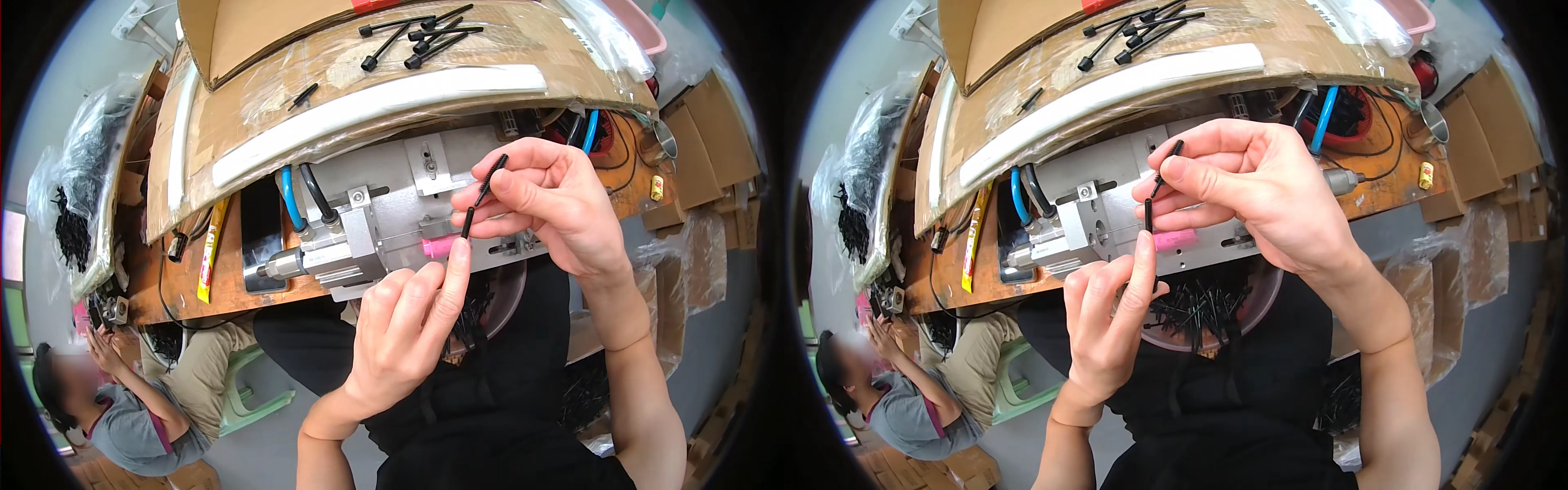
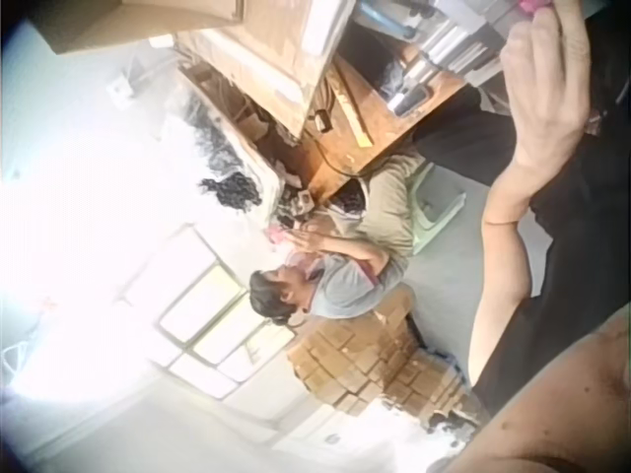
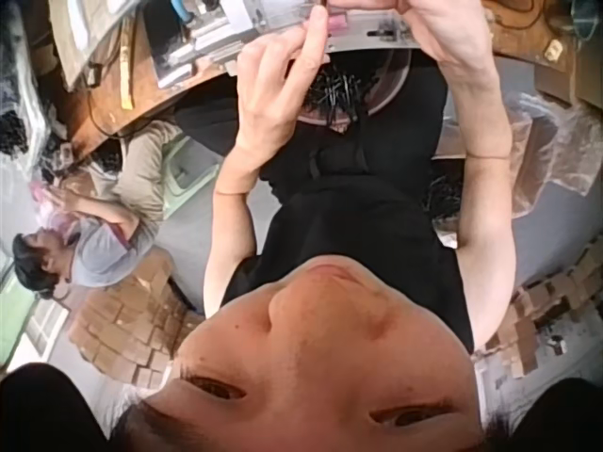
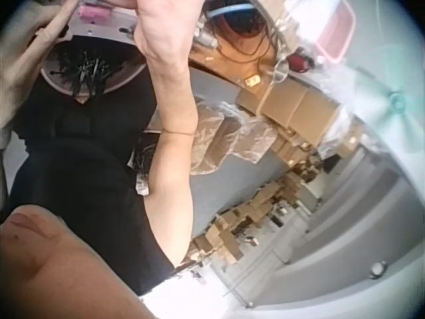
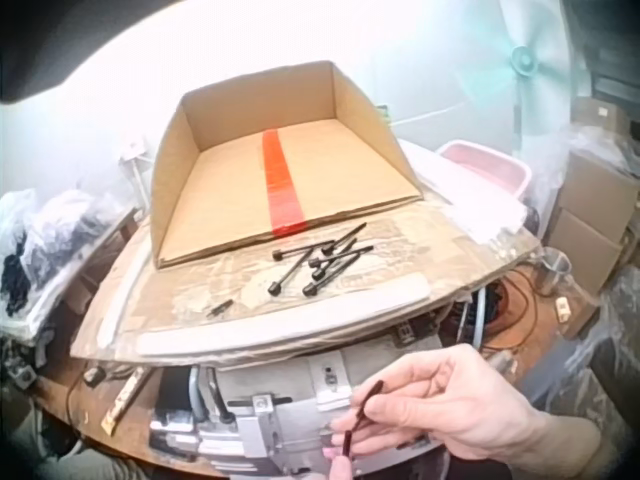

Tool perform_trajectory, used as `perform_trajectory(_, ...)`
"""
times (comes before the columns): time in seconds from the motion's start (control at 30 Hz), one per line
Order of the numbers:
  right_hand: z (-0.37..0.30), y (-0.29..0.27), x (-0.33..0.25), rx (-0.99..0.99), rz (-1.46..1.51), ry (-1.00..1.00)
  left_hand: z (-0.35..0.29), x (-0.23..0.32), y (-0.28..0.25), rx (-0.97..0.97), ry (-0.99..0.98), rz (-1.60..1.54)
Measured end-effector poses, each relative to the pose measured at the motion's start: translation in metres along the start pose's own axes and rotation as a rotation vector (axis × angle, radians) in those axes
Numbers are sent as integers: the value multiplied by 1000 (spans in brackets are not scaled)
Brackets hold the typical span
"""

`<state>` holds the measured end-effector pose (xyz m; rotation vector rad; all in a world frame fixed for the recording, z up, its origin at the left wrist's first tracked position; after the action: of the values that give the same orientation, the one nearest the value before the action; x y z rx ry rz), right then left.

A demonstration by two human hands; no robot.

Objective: The person repeatedly picks up black cable ties and inserts them into a small metal jig on a workbench. They manipulate the ties within the device, likely to secure or crimp them, and then place the finished items into a red basket. The process is repetitive, involving handling the ties one by one.

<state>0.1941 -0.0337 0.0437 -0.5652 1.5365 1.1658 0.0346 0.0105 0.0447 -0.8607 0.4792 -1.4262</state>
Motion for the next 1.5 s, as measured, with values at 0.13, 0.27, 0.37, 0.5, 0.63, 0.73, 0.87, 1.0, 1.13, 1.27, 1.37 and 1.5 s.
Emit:
perform_trajectory(0.13, -4, 0, -1, -1, 10, 45, -2, 3, 0, -36, 30, 13)
perform_trajectory(0.27, -7, -2, -9, -121, -108, 166, -4, -2, -4, -147, -53, -413)
perform_trajectory(0.37, -12, 2, -2, -299, -121, 297, -14, -5, -2, -199, -147, -702)
perform_trajectory(0.5, -18, -1, 9, -127, -199, 212, -29, 11, 8, -160, -249, -527)
perform_trajectory(0.63, -29, -9, 3, 109, -325, -92, -31, 9, 39, -199, -286, -155)
perform_trajectory(0.73, -38, -7, -8, 161, -437, -221, -27, 9, 53, -230, -221, 68)
perform_trajectory(0.87, -47, -10, -16, 214, -449, -272, -27, 14, 56, -269, -233, 119)
perform_trajectory(1.0, -50, -12, -11, 233, -433, -272, -25, 14, 57, -265, -229, 156)
perform_trajectory(1.13, -43, -8, -11, 241, -436, -331, -25, 14, 57, -266, -244, 124)
perform_trajectory(1.27, 11, 30, -36, 23, -999, -668, -25, 9, 41, -298, -367, 1)
perform_trajectory(1.37, 75, 69, -44, -73, -1250, -1120, -11, 17, 18, -176, -299, -78)
perform_trajectory(1.5, 164, 104, -12, -339, -1540, -757, 14, 9, -14, 66, -161, -202)
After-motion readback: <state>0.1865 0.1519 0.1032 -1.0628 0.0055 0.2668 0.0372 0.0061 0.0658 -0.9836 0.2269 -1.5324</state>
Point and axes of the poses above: each hand's wrist, its own z-axis towards the middle knuckle, its own y-axis out of the palm, x = y × z, the point moved 6 cm from there along z, towards the middle knuckle, and after that the axes turned 6 degrees about -y, right-handed, at the moved point
